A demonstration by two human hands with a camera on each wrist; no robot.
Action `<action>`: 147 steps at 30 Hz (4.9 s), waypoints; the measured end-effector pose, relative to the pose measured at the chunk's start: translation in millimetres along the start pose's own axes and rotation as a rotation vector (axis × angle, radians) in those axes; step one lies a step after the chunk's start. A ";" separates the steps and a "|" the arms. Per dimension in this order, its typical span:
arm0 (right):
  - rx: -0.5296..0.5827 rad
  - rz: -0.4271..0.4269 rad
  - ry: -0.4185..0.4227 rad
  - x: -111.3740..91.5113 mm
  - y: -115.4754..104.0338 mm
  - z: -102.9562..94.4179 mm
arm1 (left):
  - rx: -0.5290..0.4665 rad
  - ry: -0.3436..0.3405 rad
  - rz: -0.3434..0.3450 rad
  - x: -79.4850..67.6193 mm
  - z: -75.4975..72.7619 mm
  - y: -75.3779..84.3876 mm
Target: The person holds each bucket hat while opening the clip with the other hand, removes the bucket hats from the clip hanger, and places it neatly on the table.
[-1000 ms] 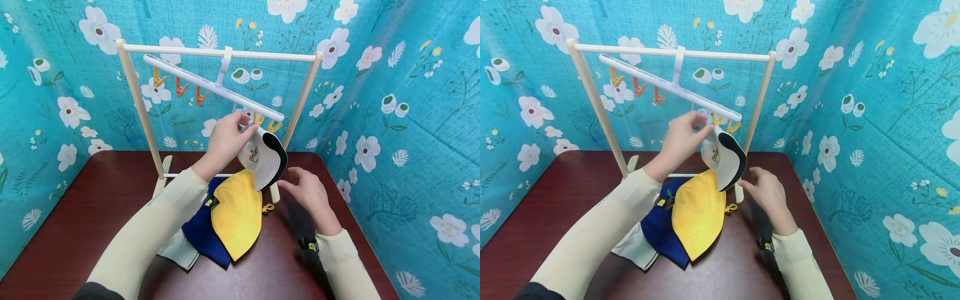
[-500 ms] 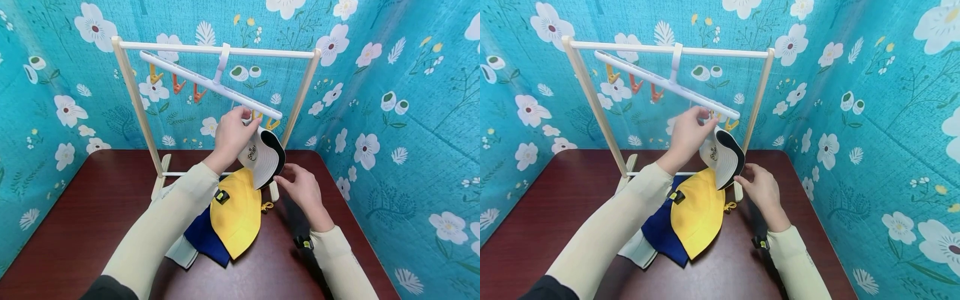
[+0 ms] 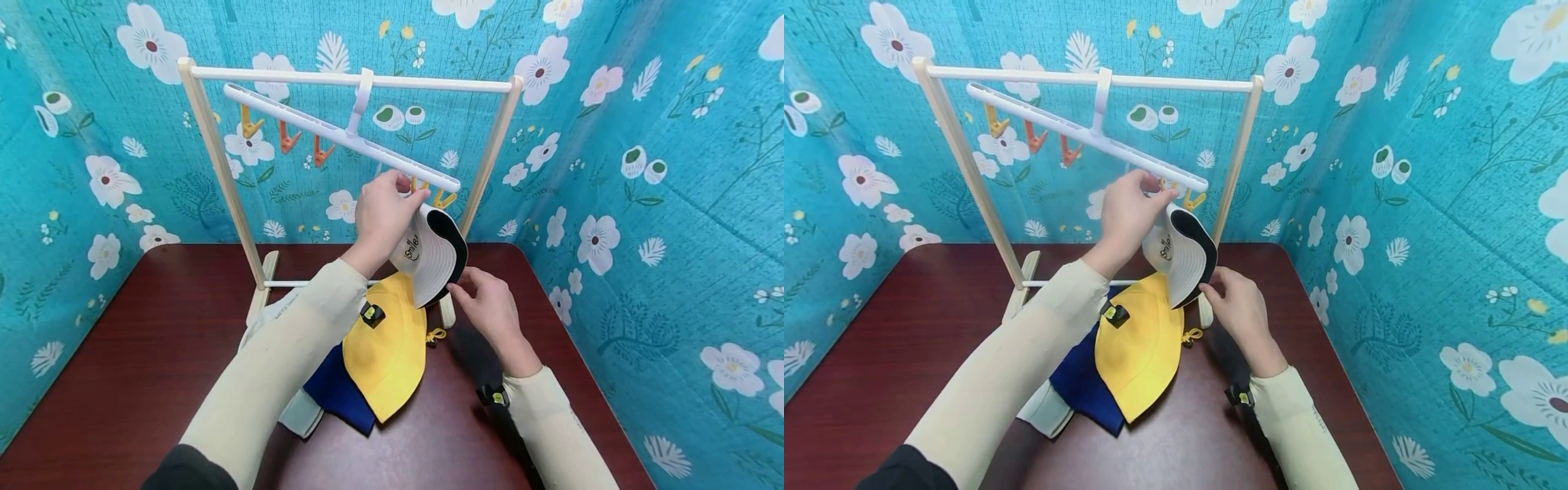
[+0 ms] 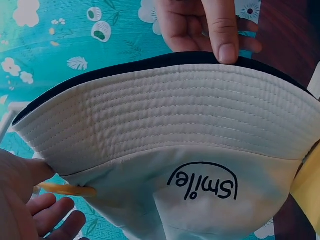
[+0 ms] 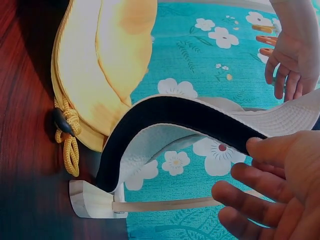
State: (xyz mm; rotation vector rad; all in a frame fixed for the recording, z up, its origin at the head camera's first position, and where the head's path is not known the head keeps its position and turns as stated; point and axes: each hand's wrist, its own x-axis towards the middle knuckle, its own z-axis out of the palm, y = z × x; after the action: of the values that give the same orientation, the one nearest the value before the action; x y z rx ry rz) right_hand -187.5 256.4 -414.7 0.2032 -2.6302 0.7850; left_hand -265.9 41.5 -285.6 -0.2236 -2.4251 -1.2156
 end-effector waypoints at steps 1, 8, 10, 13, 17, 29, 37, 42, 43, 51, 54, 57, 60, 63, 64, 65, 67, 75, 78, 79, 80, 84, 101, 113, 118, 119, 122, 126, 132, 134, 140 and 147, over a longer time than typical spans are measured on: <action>-0.001 -0.006 0.006 -0.1 0.1 0.0 | -0.002 -0.005 -0.010 1.2 0.0 0.9; -0.001 -0.057 0.058 -0.7 0.1 1.8 | -0.005 -0.021 -0.080 10.0 -0.1 6.2; -0.009 -0.083 0.068 -0.8 0.4 3.2 | -0.023 -0.033 -0.096 11.5 0.7 5.9; -0.023 -0.120 0.075 -1.4 0.4 5.3 | -0.053 -0.055 -0.127 13.6 2.2 4.2; -0.028 -0.136 0.071 -2.6 -1.5 6.4 | -0.050 -0.073 -0.165 15.7 2.6 4.7; 0.012 -0.111 0.090 -10.1 -10.6 18.3 | 0.064 -0.049 -0.194 12.7 11.2 10.9; 0.035 -0.034 0.193 -15.6 -15.0 28.7 | 0.079 -0.012 -0.153 7.3 18.4 10.7; 0.057 -0.040 0.223 -16.9 -16.3 31.7 | 0.108 0.014 -0.120 5.6 22.4 13.0; 0.059 -0.044 0.227 -17.0 -16.7 31.8 | 0.118 0.022 -0.111 5.5 23.0 13.3; 0.088 -0.062 0.245 -14.7 -18.5 31.8 | 0.178 0.083 -0.041 3.3 27.7 12.8; 0.090 -0.062 0.232 -13.8 -18.4 31.9 | 0.191 0.106 -0.049 3.1 29.5 11.5; 0.088 -0.069 0.234 -13.1 -18.1 31.2 | 0.188 0.115 -0.068 3.2 30.2 12.2; 0.083 -0.071 0.241 -12.9 -18.0 29.8 | 0.169 0.103 -0.083 3.8 30.2 15.1; 0.078 -0.065 0.239 -13.2 -17.8 28.8 | 0.174 0.089 -0.101 4.8 30.3 17.6; 0.075 -0.065 0.238 -13.1 -18.0 28.7 | 0.175 0.089 -0.103 5.6 30.1 17.7; 0.073 -0.064 0.237 -13.0 -18.0 28.7 | 0.179 0.092 -0.105 6.1 30.0 17.5; 0.071 -0.066 0.239 -13.0 -18.2 28.7 | 0.172 0.101 -0.100 6.9 30.4 16.1; 0.071 -0.082 0.257 -12.1 -19.6 27.5 | 0.156 0.173 -0.036 3.8 36.7 10.6; 0.065 -0.082 0.254 -11.7 -20.8 27.2 | 0.215 0.160 -0.061 3.0 36.2 13.2; 0.064 -0.080 0.254 -11.7 -20.9 27.3 | 0.227 0.154 -0.070 3.0 35.8 14.1; 0.063 -0.080 0.255 -11.8 -21.3 27.2 | 0.235 0.147 -0.080 3.1 35.5 14.7; 0.065 -0.073 0.253 -12.7 -21.4 27.9 | 0.232 0.137 -0.092 3.8 35.3 16.3; 0.025 -0.135 0.280 -15.2 -27.8 27.6 | 0.431 0.168 -0.043 5.8 41.4 22.4; 0.011 -0.138 0.337 -7.6 -20.4 22.4 | 0.046 0.171 0.075 4.3 27.8 8.2; 0.029 -0.092 0.359 -3.4 -10.9 12.9 | -0.179 0.105 0.058 4.6 23.2 2.3; 0.034 -0.085 0.357 -3.3 -9.7 11.6 | -0.194 0.093 0.056 4.6 23.4 1.7; 0.023 -0.071 0.352 -3.0 -6.1 10.1 | -0.215 0.075 0.055 4.1 25.6 1.5; 0.011 -0.055 0.344 -2.0 -4.0 10.8 | -0.181 0.087 0.050 3.1 28.0 3.5; 0.010 -0.052 0.341 1.2 -4.6 12.4 | -0.131 0.102 0.033 2.2 29.4 4.4; 0.008 -0.059 0.338 2.6 -5.6 12.6 | -0.111 0.110 0.024 2.7 29.7 4.2; 0.009 -0.081 0.330 3.7 -8.1 12.6 | -0.088 0.116 -0.047 2.7 29.7 8.2; 0.006 -0.079 0.312 3.1 -9.9 12.2 | -0.020 0.140 -0.078 4.0 31.2 10.9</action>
State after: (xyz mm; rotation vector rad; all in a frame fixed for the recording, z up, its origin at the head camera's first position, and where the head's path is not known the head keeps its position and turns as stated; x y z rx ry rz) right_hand -191.9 241.3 -417.9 0.1692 -2.3126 0.7329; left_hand -275.2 72.8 -292.5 -0.0477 -2.3208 -1.2456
